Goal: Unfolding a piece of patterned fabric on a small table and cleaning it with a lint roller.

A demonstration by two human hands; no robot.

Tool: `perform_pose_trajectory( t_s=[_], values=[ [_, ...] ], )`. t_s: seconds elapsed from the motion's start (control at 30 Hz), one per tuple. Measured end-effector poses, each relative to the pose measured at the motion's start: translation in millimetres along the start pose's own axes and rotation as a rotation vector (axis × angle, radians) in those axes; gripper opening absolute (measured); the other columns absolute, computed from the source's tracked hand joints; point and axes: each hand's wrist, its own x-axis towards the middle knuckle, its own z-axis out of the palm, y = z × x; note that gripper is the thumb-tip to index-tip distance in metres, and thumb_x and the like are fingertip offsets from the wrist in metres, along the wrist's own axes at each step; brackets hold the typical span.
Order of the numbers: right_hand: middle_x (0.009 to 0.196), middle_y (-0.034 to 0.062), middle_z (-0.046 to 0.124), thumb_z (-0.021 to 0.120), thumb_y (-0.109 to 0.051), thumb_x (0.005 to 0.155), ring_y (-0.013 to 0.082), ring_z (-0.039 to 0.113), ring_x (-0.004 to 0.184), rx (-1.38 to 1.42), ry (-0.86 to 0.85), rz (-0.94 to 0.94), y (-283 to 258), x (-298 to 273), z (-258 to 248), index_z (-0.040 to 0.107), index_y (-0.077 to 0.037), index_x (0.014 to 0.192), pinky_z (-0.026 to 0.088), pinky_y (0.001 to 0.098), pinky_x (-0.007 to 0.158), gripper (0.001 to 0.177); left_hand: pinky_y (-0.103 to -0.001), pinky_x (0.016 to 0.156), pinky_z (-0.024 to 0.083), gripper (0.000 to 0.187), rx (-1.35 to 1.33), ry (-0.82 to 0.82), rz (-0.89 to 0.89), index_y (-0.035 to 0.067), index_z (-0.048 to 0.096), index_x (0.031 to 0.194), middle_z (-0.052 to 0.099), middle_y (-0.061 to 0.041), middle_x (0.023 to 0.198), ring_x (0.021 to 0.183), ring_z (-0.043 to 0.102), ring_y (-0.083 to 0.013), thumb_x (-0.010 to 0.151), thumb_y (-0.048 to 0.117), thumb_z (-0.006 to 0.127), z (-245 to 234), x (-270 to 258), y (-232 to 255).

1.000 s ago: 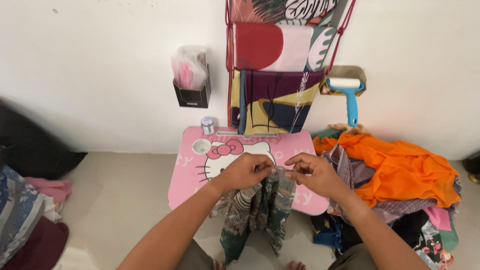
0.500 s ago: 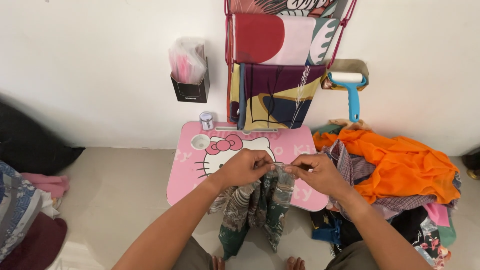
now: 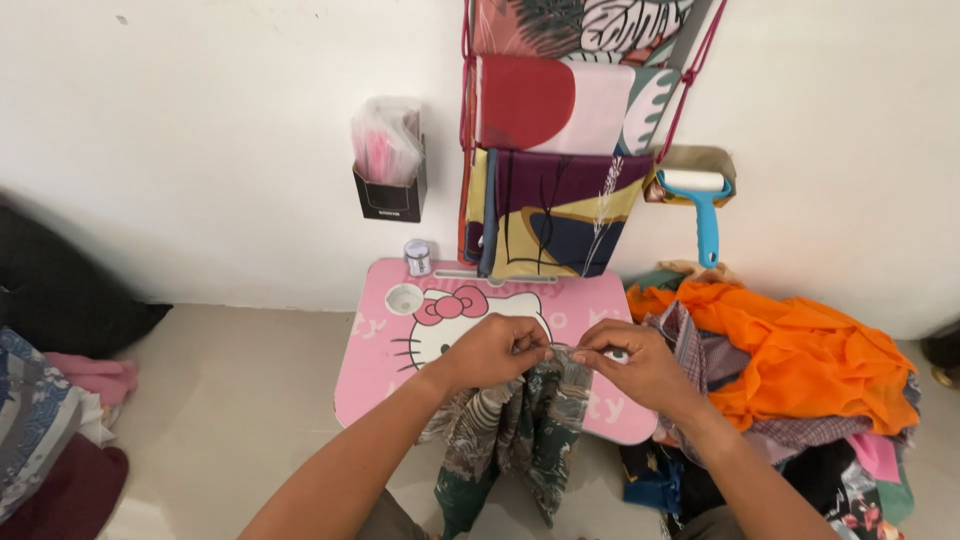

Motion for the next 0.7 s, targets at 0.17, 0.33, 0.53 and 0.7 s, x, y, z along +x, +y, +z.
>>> perform_pose_trajectory(
  t_s=[0.17,0.33,0.53,0.7],
  values=[
    [0.081,0.0165,0.080,0.080,-0.002,0.087,0.0138,0.068,0.075,0.132,0.065,0.156,13.5,-1.5,4.7,0.078,0.006,0.085,0.058,0.0313,0.066,0.008,-0.033,0.055,0.049,0.008,-0.040,0.025,-0.027,0.001,0.071,0.099,0.057,-0.003,0.061,0.056,0.057,-0.0169,0.095,0.008,0.070,-0.6,4.2,-6.9],
    [0.077,0.0131,0.076,0.082,0.005,0.082,0.0120,0.066,0.072,0.223,0.069,0.210,39.9,-11.7,6.2,0.074,0.007,0.096,0.058,0.0274,0.066,0.016,-0.031,0.056,0.049,0.008,-0.095,0.030,-0.068,0.001,0.072,0.099,0.057,-0.002,0.060,0.056,0.055,-0.0152,0.096,0.007,0.068,2.4,-1.0,-5.1],
    [0.076,0.0132,0.077,0.082,0.006,0.081,0.0113,0.068,0.069,0.231,0.063,0.210,24.6,-7.2,9.8,0.069,0.004,0.110,0.061,0.0271,0.068,0.032,-0.031,0.057,0.049,0.009,-0.081,0.029,-0.073,0.001,0.073,0.098,0.060,-0.004,0.059,0.056,0.056,-0.0152,0.096,0.009,0.070,2.8,0.4,-7.8],
    [0.074,0.0116,0.076,0.080,0.006,0.083,0.0110,0.069,0.067,0.212,0.049,0.192,23.8,-6.3,9.0,0.069,0.002,0.110,0.060,0.0266,0.066,0.029,-0.031,0.057,0.049,0.009,-0.076,-0.001,-0.072,0.002,0.073,0.097,0.061,-0.003,0.059,0.057,0.056,-0.0153,0.095,0.010,0.071,-2.1,0.9,-5.3]
  ],
)
